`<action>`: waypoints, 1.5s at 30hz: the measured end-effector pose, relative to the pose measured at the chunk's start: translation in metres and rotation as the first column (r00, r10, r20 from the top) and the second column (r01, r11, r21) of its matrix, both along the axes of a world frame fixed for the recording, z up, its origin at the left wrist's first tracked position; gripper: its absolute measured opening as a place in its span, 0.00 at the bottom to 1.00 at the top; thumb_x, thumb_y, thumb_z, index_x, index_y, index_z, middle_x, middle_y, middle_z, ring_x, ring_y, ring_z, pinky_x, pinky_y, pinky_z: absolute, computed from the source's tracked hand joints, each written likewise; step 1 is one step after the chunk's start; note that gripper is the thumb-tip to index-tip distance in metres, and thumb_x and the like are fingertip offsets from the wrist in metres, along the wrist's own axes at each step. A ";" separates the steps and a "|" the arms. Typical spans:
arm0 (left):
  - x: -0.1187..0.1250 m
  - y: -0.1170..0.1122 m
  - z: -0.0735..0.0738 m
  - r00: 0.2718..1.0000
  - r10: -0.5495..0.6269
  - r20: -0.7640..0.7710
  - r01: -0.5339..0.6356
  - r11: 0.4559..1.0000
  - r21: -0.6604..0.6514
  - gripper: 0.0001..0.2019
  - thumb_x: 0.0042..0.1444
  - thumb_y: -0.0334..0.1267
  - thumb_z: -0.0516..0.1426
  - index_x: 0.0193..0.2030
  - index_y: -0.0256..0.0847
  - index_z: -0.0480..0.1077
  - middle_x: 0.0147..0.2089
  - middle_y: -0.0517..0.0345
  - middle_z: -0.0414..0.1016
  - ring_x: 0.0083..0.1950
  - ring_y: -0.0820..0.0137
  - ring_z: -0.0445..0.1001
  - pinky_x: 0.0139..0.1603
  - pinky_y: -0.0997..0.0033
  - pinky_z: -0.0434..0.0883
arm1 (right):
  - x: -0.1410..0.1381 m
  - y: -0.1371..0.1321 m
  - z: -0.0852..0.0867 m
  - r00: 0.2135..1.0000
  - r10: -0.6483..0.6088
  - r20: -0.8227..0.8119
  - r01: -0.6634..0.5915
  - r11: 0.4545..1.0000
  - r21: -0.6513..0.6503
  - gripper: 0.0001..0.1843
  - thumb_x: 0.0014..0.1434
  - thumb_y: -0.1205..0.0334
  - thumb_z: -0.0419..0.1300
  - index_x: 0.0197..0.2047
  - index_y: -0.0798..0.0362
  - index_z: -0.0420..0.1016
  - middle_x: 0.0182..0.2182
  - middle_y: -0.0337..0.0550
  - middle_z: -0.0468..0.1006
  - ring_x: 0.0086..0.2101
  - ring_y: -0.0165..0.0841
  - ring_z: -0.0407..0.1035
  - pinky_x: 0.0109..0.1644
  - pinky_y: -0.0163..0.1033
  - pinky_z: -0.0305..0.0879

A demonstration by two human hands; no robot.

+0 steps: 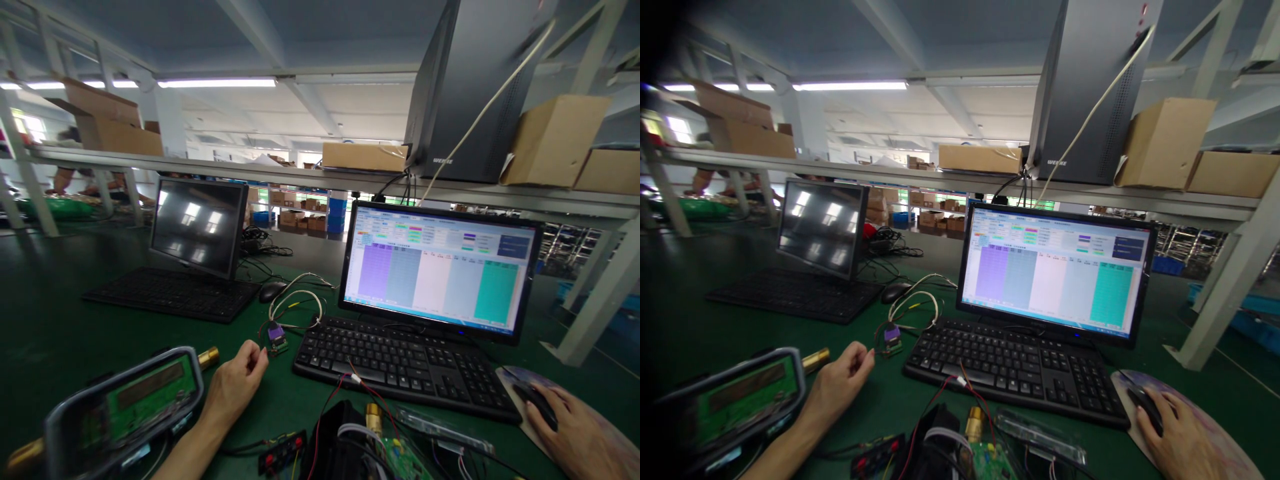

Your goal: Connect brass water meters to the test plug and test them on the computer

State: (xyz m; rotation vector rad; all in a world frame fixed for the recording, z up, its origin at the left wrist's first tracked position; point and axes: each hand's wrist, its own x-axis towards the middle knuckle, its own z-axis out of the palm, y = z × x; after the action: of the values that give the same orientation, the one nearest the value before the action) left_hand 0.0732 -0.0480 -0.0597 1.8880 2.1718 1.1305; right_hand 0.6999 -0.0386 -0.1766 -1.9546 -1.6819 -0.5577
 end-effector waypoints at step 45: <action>-0.004 0.003 -0.006 1.000 0.001 -0.010 -0.001 1.000 0.031 0.17 0.59 0.52 0.43 0.25 0.43 0.49 0.19 0.67 0.50 0.19 0.73 0.54 0.27 0.73 0.51 | 0.028 0.019 -0.027 0.998 -0.064 0.002 0.064 0.996 -0.064 0.32 0.55 0.44 0.44 0.53 0.57 0.67 0.49 0.58 0.68 0.51 0.50 0.64 0.51 0.55 0.64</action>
State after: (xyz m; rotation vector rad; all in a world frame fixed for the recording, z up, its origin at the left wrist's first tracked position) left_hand 0.0691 -0.0448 -0.0659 1.9093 2.1729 1.1648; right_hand 0.7278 -0.0200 -0.2033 -2.0600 -1.6620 -0.5332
